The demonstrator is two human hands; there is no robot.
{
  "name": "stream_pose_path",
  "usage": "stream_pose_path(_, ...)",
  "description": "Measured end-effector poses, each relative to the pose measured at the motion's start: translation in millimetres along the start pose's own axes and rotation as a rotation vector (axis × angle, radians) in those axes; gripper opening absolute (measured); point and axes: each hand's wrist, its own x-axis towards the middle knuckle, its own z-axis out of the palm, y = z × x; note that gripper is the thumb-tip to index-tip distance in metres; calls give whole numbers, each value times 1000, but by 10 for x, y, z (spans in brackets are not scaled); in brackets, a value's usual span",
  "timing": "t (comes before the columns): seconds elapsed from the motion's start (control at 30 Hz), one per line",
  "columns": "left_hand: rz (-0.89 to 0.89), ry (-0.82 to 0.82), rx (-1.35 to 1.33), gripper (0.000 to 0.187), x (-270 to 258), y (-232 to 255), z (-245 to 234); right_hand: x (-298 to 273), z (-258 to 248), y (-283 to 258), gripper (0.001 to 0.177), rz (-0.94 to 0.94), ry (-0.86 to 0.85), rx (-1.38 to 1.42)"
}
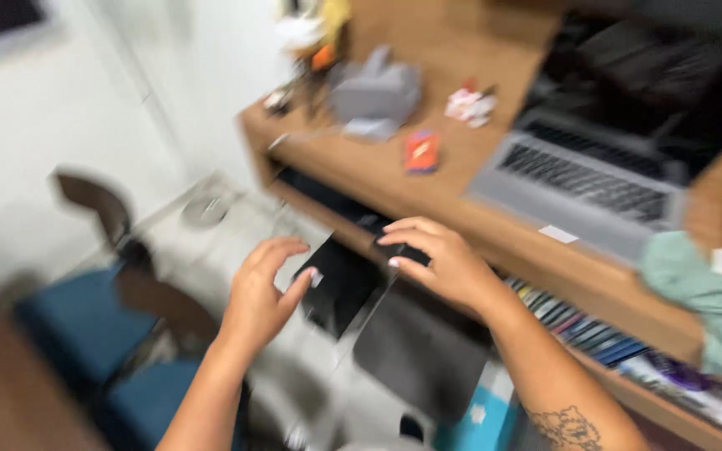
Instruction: The person removes several small figurines from a soundbar, wipes each with a cloth, and places them on a nearby table. The person then wipes the soundbar surface with the cloth and returns the cleaned figurines to the soundbar.
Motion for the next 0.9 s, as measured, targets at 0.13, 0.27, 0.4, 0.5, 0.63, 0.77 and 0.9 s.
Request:
stream_pose_path(0.13,92,-34,-52,26,718,361,540,34,-828,507,24,35,170,-177)
stream_pose_path(0.27,239,-48,-139,29,1304,664,1124,166,-1574,991,24,29,331,-378)
stream_pose_path(0.4,258,-106,-249,27,1689,961,1544,495,-2202,1515,28,-60,411,-567)
stream_pose_path(0.5,403,-27,-284,26,1879,938,1898,840,-2585,1472,28,3,416,-583)
stream_pose_path(0.63,369,-12,-246,26,2081,1013,2069,1350,-2875,1654,37,179,413,-639)
stream_pose_path(0.77,319,-14,-232,26,2182,1082,2108,1797,-2962,2147,50,245,356,-678)
stream_pose_path(0.9,236,-26,-235,26,2198,1072,2150,1995,-2934,2276,52,307,266,-677)
